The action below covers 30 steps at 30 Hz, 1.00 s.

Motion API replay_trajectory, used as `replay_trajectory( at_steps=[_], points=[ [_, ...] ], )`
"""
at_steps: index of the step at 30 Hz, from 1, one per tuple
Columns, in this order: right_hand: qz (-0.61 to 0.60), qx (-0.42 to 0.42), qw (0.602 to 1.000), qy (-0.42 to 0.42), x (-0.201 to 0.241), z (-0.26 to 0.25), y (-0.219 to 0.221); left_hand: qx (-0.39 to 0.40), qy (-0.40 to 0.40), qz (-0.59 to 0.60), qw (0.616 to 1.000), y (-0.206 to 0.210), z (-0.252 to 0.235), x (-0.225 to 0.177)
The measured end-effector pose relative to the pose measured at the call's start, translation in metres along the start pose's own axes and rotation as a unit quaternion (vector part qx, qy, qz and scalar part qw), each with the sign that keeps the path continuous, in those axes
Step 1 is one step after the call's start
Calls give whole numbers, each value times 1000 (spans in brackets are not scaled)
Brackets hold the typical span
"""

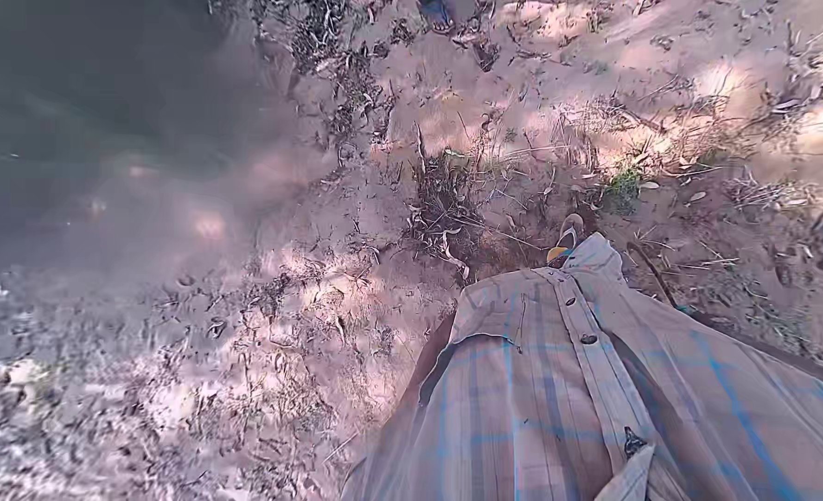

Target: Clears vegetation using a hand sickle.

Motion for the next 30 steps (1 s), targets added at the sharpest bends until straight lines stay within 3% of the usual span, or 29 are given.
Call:
replay_trajectory(
  at_steps=[2, 3, 4, 6, 9, 12, 15, 20, 24, 27, 30],
  points=[
    [0, -63, 995, -75, -15, -98, 0, -8, -9, -39, 999, -2, -22, -12],
    [-21, -146, 983, -106, -22, -155, 4, -14, -30, -39, 999, 1, -21, -32],
    [-33, -154, 981, -115, -21, -199, -4, -26, -53, -26, 998, 7, -21, -54],
    [-42, -93, 987, -125, -2, -259, -43, -38, -58, -38, 997, 10, -50, -72],
    [-36, -38, 989, -141, 33, -306, -88, 3, -2, -196, 981, -5, -103, -96],
    [-39, -11, 990, -138, 60, -338, -108, 6, -89, -292, 952, 1, -145, -177],
    [-76, 14, 989, -123, 87, -364, -112, 52, -102, -398, 910, 21, -218, -230],
    [-149, 51, 983, -96, 127, -419, -66, 175, -51, -495, 850, 84, -386, -260],
    [-272, 39, 960, -42, 149, -429, -19, 148, 14, -545, 825, 108, -532, -282],
    [-296, 37, 954, -8, 163, -433, 4, 67, 57, -566, 820, 75, -614, -324],
    [-310, 15, 950, -39, 181, -439, 13, -12, 50, -567, 822, 5, -648, -336]
  ],
)
Point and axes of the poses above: each hand's wrist, its own z-axis away from the middle knuckle, its own y-axis out of the palm, x = y × z, the point moved 5 cm from there along -z, towards the middle knuckle, and after that the axes turned 15 degrees about z, right-handed, at the moved point
